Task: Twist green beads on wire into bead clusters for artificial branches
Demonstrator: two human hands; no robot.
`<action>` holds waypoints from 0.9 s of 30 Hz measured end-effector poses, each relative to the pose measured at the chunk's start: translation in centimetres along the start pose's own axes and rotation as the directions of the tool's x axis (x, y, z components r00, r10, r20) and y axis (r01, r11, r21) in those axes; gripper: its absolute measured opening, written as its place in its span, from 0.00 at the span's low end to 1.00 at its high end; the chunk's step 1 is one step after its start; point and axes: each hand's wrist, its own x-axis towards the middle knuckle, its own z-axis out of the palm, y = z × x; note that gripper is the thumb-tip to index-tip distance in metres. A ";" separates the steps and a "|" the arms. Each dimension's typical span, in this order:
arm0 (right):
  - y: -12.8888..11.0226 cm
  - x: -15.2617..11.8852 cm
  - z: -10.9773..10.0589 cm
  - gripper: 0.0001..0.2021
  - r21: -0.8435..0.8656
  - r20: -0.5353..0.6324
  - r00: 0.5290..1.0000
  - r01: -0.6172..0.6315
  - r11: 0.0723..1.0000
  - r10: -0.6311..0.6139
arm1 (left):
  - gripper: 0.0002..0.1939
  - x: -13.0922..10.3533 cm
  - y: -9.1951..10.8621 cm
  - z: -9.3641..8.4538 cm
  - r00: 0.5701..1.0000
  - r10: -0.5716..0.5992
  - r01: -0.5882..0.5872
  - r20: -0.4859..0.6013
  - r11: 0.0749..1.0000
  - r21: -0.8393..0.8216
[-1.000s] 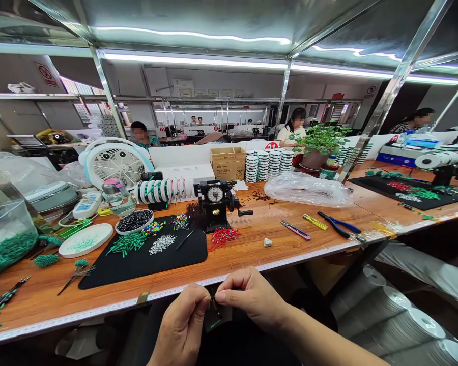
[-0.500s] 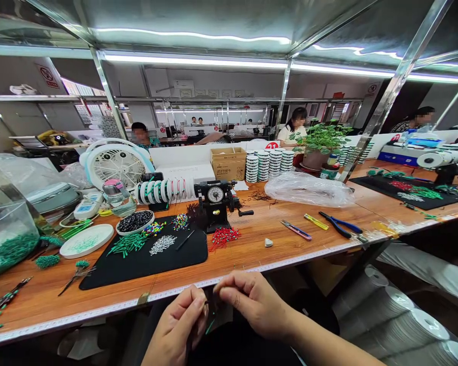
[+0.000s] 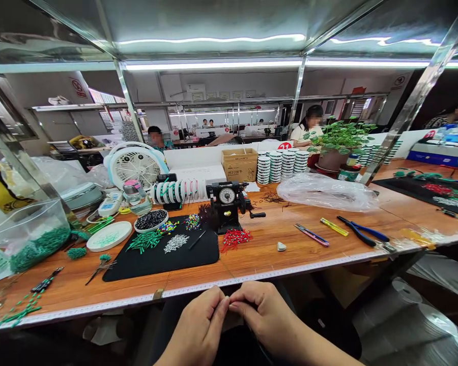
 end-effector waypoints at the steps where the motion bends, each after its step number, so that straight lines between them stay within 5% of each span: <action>1: 0.1 -0.1 -0.2 0.08 -0.031 -0.001 1.000 0.008 0.999 -0.008 | 0.17 0.1 -0.1 0.2 1.000 -0.005 0.005 0.004 0.999 0.037; 5: 0.5 -0.1 -1.0 0.06 0.011 0.009 0.999 -0.043 0.999 0.043 | 0.18 1.2 -0.3 0.1 0.997 0.001 -0.004 0.074 0.999 0.040; 8: 1.0 0.0 -1.3 0.07 0.264 0.069 0.989 -0.147 0.953 0.134 | 0.17 3.8 -1.2 -1.3 0.988 0.086 -0.051 -0.128 0.966 0.254; 11: 1.7 0.0 -1.2 0.12 0.556 0.251 0.948 -0.307 0.772 0.196 | 0.10 7.4 -3.0 -3.2 0.909 0.169 0.041 -0.381 0.874 0.484; 14: 2.0 -0.1 -0.7 0.17 0.671 0.356 0.924 -0.357 0.650 0.139 | 0.10 10.4 -4.9 -4.6 0.889 0.131 0.133 -0.438 0.842 0.522; 18: 1.6 0.0 -0.1 0.17 0.664 0.320 0.931 -0.351 0.661 0.173 | 0.06 11.7 -5.5 -5.2 0.893 0.093 0.162 -0.439 0.846 0.508; 24: 0.9 0.0 -0.3 0.14 0.531 0.042 0.983 -0.171 0.830 0.176 | 0.10 6.7 -1.4 -3.7 0.943 0.097 0.010 -0.318 0.948 0.319; 25: 0.8 0.0 -0.4 0.13 0.492 0.001 0.987 -0.142 0.859 0.162 | 0.11 5.3 -0.8 -3.1 0.967 0.077 -0.023 -0.244 0.976 0.216; 27: 0.8 -0.2 -0.6 0.11 0.376 -0.092 0.990 -0.064 0.924 0.106 | 0.14 2.7 0.2 -2.0 0.994 -0.104 0.104 0.018 0.937 -0.334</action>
